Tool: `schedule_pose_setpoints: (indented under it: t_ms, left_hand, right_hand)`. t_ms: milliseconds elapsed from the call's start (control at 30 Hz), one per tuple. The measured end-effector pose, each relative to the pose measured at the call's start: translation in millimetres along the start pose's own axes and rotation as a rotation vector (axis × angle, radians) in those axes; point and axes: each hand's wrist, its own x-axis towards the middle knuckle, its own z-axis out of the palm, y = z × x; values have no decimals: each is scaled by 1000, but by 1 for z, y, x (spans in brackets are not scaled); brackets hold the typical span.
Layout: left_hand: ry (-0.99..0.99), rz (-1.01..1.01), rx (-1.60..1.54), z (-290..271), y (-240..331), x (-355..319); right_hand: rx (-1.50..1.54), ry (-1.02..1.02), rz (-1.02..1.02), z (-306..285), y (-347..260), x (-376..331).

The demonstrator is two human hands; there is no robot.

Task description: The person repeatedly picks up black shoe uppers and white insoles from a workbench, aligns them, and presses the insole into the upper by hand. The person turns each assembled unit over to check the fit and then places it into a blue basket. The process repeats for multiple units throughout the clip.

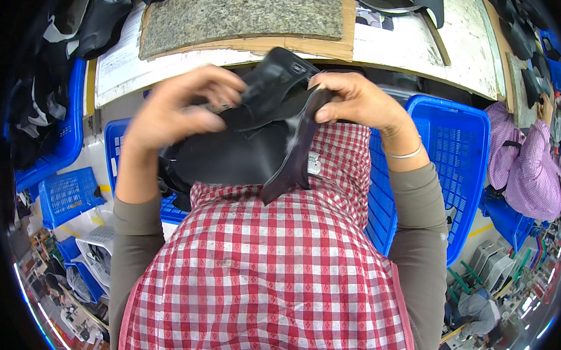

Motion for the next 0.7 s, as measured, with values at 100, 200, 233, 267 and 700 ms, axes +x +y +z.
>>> schedule_pose_setpoints:
  t_ms: [100,200,233,267,700]
  left_hand:
    - [104,182,487,68,6,23]
    - [169,275,688,87,0,33]
    - [190,354,735,84,-5,32]
    - [300,350,788,78,-13,33]
    - [372,100,442,66,-13,-64]
  right_hand:
    - [-26,-27,-94,13,-9,5]
    - [-52,65,-41,23,-29,-5]
    - [-73,77,-31,27,-35,-7]
    - [-109,87,-18,30,-39,-9]
    - [-259,339,-35,42,-57,-9]
